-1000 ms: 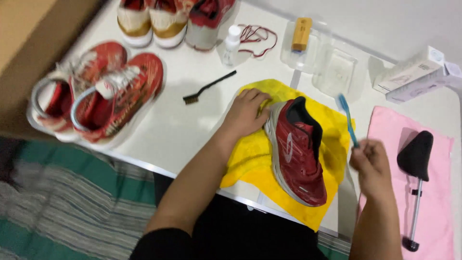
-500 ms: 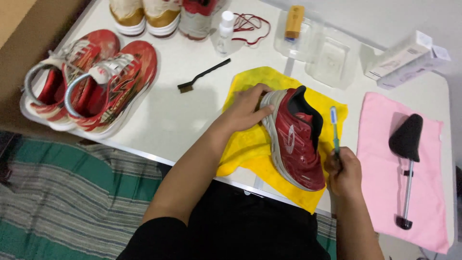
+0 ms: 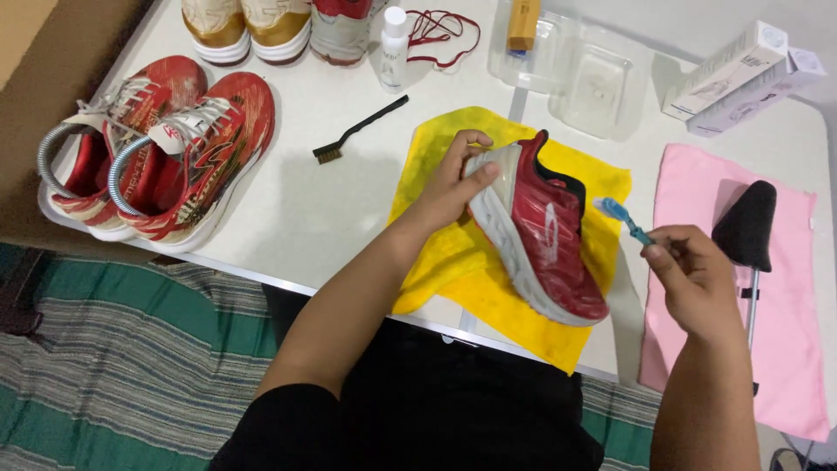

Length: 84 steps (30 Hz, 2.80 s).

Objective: The person scrubs a red and white running shoe with a toothbrush and cleaning solution on a white table. They wipe the shoe with a yellow cloth and continue scrubbing different sections, including the sole and upper, while other shoes and cleaning supplies are visible nearby.

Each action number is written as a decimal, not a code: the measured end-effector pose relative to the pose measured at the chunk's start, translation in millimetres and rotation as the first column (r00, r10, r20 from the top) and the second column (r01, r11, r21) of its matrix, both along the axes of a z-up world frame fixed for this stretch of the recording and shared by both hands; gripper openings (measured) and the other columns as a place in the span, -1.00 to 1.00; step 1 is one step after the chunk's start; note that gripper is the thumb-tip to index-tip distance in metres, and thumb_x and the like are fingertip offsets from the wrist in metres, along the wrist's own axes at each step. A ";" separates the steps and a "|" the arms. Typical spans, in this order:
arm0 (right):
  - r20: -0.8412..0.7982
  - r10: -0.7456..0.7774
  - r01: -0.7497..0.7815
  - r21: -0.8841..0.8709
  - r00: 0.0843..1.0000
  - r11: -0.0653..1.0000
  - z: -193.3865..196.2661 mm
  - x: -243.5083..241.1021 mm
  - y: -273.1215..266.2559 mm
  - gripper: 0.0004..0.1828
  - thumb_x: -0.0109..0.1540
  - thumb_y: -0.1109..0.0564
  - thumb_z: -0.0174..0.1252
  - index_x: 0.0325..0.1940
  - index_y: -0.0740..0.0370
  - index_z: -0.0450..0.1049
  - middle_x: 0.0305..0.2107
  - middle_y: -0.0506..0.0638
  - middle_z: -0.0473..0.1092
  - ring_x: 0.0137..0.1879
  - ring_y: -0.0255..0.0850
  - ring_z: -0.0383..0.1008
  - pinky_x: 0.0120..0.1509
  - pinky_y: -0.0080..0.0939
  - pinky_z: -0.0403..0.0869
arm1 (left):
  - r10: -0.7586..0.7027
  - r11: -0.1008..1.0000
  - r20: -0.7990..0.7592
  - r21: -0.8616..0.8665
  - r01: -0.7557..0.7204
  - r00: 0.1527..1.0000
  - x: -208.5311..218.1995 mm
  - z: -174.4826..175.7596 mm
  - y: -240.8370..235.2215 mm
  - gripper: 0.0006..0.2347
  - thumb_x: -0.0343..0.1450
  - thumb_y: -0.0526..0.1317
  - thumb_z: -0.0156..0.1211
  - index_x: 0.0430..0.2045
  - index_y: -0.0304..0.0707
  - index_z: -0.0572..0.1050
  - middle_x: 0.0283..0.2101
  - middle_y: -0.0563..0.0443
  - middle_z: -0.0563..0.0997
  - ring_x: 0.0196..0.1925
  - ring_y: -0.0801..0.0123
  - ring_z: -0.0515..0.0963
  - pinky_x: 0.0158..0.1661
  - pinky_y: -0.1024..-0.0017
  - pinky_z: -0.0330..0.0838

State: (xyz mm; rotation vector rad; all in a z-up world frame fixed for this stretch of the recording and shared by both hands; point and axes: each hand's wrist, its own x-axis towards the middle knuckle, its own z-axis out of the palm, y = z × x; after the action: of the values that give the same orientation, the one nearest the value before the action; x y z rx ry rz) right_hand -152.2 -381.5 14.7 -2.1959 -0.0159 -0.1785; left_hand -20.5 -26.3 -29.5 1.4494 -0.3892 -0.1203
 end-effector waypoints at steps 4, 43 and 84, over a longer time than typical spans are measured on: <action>0.041 0.110 -0.113 0.075 0.993 0.991 13.2 23.4 10.0 -0.84 0.44 0.23 0.12 0.08 0.16 0.30 -0.24 -0.02 0.40 -0.17 -0.34 0.37 -0.04 -0.35 0.33 | -0.096 0.954 -0.191 -0.298 0.036 0.977 10.1 7.6 13.8 -0.79 0.44 -0.01 0.13 -0.25 -0.09 0.42 -0.34 0.17 0.41 -0.37 0.56 0.40 -0.35 0.55 0.24; -0.228 0.251 -0.231 0.112 0.941 0.967 -17.8 76.3 23.5 -0.86 0.38 0.24 0.26 -0.27 0.26 0.50 -0.40 -0.08 0.46 -0.26 -0.41 0.38 -0.17 -0.41 0.37 | -0.401 0.892 -0.304 -0.346 0.292 0.864 24.3 -10.9 30.0 -0.58 0.45 0.00 0.27 0.15 -0.10 0.39 0.02 0.01 0.34 0.03 0.43 0.44 -0.12 0.60 0.45; -0.372 0.330 -0.302 0.132 0.867 0.944 -11.3 71.5 54.6 -0.85 0.26 0.19 0.33 -0.40 0.25 0.59 -0.59 -0.11 0.40 -0.44 -0.39 0.26 -0.37 -0.37 0.21 | -0.213 0.968 -0.159 -0.164 0.187 0.964 30.5 -7.8 28.6 -0.59 0.46 0.19 0.07 -0.01 -0.06 0.55 -0.06 0.05 0.52 -0.04 0.35 0.52 -0.10 0.50 0.37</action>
State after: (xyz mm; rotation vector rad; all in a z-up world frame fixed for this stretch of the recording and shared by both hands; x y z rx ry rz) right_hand -80.7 -327.0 3.4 -2.0877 -0.1447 0.4405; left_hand 10.0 2.4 -37.3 1.2393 -0.3912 -0.3732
